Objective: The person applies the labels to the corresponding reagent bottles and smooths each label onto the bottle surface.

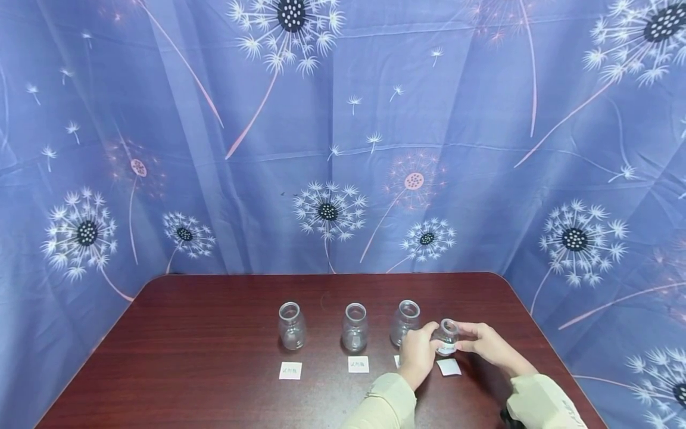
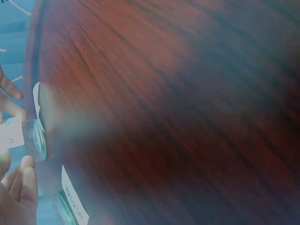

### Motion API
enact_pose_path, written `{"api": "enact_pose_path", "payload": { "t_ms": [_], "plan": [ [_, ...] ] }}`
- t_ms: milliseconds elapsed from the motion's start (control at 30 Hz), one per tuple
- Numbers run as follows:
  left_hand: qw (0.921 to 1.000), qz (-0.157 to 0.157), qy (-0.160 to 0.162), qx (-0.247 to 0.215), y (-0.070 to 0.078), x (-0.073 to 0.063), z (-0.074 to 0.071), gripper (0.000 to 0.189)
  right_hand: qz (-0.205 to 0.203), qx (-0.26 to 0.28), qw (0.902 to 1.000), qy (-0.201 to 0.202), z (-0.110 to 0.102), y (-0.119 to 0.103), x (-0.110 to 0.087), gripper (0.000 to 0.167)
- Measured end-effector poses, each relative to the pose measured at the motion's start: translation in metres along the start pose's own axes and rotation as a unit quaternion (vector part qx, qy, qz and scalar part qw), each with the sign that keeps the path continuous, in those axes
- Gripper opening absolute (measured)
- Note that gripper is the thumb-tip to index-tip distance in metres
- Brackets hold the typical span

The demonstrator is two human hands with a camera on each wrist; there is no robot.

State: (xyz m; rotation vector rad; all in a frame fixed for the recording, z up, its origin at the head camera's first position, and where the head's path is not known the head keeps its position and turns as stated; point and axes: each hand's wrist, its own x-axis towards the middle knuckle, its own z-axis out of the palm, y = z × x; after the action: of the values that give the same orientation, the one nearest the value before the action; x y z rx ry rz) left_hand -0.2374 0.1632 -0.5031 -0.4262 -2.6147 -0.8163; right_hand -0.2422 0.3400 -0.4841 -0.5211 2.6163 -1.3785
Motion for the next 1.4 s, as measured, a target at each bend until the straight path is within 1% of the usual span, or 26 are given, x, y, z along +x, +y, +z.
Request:
{"api": "enact_pose_path", "payload": {
  "t_ms": [167,233,333,433,533,633,700,800,967,1067,1233,1400],
  "plan": [
    [0.9997,0.018,0.011,0.010,-0.003,0.001,0.002,0.030,-0.009,-0.010,0.9999,0.006,0.000,0.000,-0.001,0.048],
    [0.9995,0.024,0.017,0.015,-0.003,0.000,0.002,0.029,-0.011,-0.005,0.9999,0.004,0.001,0.000,-0.001,0.049],
    [0.9989,0.035,0.023,0.019,-0.004,0.000,0.001,0.028,-0.005,0.005,1.0000,0.000,0.001,0.000,-0.002,0.049],
    [0.9984,0.045,0.025,0.023,-0.004,0.000,0.000,0.028,0.004,-0.001,1.0000,0.003,0.001,-0.001,-0.002,0.050],
    [0.9980,0.053,0.022,0.026,-0.005,0.000,-0.001,0.028,0.011,0.001,0.9999,0.004,0.001,-0.003,-0.003,0.052],
    [0.9982,0.056,0.010,0.021,-0.006,-0.001,-0.001,0.027,0.011,0.015,0.9998,-0.002,0.001,-0.004,-0.004,0.053],
    [0.9985,0.053,-0.003,0.015,-0.007,-0.002,-0.001,0.027,0.009,0.024,0.9997,-0.001,0.002,-0.004,-0.004,0.053],
    [0.9988,0.044,-0.020,0.008,-0.008,-0.002,0.000,0.029,0.005,0.021,0.9998,0.003,0.003,-0.003,-0.004,0.053],
    [0.9989,0.026,-0.038,0.008,-0.006,-0.001,0.003,0.036,0.009,-0.009,0.9998,0.018,0.006,-0.002,-0.003,0.054],
    [0.9990,0.022,-0.038,0.012,-0.005,-0.001,0.004,0.039,0.011,-0.033,0.9991,0.024,0.008,-0.004,-0.002,0.055],
    [0.9991,0.010,-0.033,0.026,0.000,-0.001,0.006,0.041,-0.002,-0.066,0.9973,0.032,0.011,-0.009,-0.002,0.055],
    [0.9982,0.007,-0.020,0.056,0.005,-0.001,0.007,0.040,-0.002,-0.089,0.9949,0.049,0.013,-0.010,-0.003,0.057]
  ]
}}
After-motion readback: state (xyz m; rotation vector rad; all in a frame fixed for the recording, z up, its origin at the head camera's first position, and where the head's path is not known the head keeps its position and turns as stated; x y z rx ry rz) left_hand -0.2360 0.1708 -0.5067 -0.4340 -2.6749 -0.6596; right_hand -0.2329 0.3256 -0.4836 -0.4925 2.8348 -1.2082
